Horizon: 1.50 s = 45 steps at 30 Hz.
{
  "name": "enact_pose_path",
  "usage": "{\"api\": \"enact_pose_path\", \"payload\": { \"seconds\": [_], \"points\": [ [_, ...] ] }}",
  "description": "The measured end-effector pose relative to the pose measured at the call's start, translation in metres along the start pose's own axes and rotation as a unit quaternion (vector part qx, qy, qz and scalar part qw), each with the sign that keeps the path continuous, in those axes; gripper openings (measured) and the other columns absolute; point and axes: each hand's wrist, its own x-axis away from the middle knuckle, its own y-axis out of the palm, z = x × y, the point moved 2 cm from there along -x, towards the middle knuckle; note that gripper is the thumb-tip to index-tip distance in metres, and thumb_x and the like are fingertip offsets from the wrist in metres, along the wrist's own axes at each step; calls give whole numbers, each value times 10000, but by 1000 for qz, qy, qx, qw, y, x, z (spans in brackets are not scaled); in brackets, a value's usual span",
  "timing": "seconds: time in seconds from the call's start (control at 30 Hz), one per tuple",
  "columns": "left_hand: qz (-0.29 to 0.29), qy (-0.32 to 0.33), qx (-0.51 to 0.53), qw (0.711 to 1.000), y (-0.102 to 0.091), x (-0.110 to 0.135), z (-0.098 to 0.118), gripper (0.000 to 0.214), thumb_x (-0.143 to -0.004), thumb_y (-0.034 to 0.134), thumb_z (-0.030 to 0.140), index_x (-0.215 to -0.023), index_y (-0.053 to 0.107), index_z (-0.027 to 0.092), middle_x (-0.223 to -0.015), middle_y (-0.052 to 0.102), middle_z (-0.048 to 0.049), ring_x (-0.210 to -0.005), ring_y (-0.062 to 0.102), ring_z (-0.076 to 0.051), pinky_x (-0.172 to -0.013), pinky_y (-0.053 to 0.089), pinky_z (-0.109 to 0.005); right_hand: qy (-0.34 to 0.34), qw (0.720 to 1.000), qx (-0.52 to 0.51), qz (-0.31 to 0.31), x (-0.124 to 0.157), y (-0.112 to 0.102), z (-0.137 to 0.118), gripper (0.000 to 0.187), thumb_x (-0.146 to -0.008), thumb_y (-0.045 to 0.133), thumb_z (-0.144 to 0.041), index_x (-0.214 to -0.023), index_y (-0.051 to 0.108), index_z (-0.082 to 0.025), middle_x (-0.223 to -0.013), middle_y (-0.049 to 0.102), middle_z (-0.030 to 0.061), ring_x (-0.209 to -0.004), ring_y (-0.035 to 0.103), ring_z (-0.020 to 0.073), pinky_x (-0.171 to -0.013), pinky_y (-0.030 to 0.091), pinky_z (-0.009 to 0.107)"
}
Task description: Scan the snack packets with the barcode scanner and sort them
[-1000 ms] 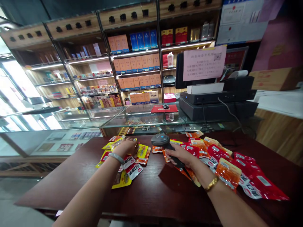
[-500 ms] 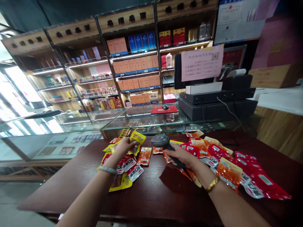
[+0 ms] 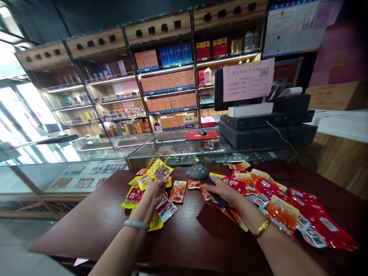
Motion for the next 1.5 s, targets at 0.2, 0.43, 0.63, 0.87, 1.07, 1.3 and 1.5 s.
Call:
{"api": "enact_pose_path", "payload": {
  "seconds": [0.2,0.43,0.63,0.87,1.07,1.3,1.5],
  "points": [
    [7,-66,56,996,4,16,-8,326,-799,713,-99,-887,555,173,-689,623,53,-440,540,-20,-370,393,-70,-1,1000,0,-1,-2,0,2,629,-726,877,-675,-1050,583,-222,-631,534,-98,-444,394,69,-417,306,219],
    [11,-97,95,991,9,19,-10,397,-842,549,-181,-1100,635,108,-826,734,-45,-663,753,-122,-624,634,-160,-1,1000,-1,-4,0,0,-1,591,-766,869,-637,-1063,580,-216,-646,552,-93,-463,416,72,-441,302,222],
    [-13,-71,115,991,11,21,-18,323,-902,683,-6,-1159,659,189,-972,778,-38,-774,777,-127,-712,676,-231,1,1000,-3,-3,-2,-1,1,596,-749,881,-636,-1044,579,-215,-646,559,-88,-486,432,80,-444,284,223],
    [-2,-31,82,996,35,43,-32,123,-896,707,20,-942,683,131,-906,763,-31,-706,742,-96,-688,681,-246,-3,1000,-9,-1,-1,4,-3,644,-692,900,-670,-1026,586,-217,-617,540,-100,-480,423,83,-436,299,232],
    [1,-54,145,988,45,48,-36,99,-939,675,65,-883,650,142,-780,693,11,-657,682,-59,-804,691,-293,-6,1000,-10,-1,0,3,-4,617,-726,883,-658,-1039,585,-217,-628,549,-98,-472,408,76,-430,301,228],
    [19,-87,217,972,41,42,-31,172,-1051,513,202,-1135,653,150,-828,697,-19,-673,686,-89,-773,695,-310,-16,1000,7,-6,-5,-3,5,618,-732,882,-663,-1063,616,-215,-633,549,-91,-485,447,88,-426,311,221],
    [8,-74,245,967,39,32,-28,291,-1069,468,250,-1307,619,181,-1124,761,-115,-929,775,-171,-774,695,-331,-20,999,36,4,-6,-2,8,607,-739,875,-669,-1048,619,-214,-615,581,-84,-464,454,92,-409,333,219]
  ]
}}
